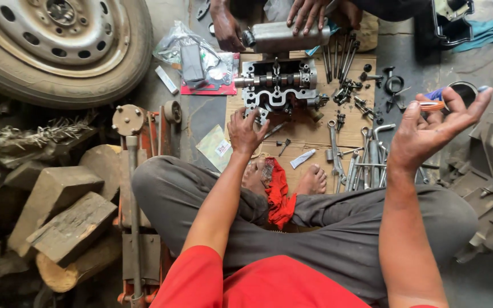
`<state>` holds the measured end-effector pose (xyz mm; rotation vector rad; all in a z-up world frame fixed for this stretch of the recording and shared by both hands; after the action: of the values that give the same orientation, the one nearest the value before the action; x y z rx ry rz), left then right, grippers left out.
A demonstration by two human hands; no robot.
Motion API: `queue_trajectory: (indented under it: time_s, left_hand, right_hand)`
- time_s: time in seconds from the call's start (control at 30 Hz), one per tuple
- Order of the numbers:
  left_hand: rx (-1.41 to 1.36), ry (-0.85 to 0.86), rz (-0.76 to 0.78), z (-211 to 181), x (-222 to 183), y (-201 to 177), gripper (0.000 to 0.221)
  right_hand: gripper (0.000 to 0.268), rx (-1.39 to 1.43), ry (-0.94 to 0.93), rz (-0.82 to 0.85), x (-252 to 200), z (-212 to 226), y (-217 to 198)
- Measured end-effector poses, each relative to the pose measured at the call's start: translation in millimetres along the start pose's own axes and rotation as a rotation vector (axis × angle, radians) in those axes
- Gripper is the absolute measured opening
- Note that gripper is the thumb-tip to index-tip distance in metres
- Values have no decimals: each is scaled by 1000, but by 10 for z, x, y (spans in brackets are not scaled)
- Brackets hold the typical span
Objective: The person sits on the floor of a repair workshop and wipes an engine camshaft/rocker assembly with a red cloth. They squeeze sealant from a small tube onto a fitting, stretch and fit an orange O-ring, and press a metal fitting into the engine casting by hand.
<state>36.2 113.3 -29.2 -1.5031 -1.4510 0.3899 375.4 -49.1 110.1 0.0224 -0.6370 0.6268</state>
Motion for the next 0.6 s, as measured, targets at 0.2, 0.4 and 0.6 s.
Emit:
queue_trajectory:
  time_s: [0.2, 0.4, 0.6]
  left_hand:
    - [16, -3, -17, -81, 201, -116, 39]
    - [48, 39, 15, -114, 277, -98, 39]
    - [74, 95, -25, -169, 414, -153, 40]
  right_hand:
    - [93, 27, -10, 17, -28, -52, -22]
    - [92, 19, 54, -49, -57, -196, -134]
    - [92, 44, 98, -86, -61, -224, -201]
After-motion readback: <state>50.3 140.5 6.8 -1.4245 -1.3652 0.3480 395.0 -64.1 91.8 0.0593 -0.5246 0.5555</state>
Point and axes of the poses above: each hand's wrist, its own x-axis towards the middle knuckle, its own y-axis out of the palm, z = x × y, the point moved 3 cm from there along x, towards the middle knuckle, and after that the axes turned 4 degrees about -x, right-handed, at the moved point
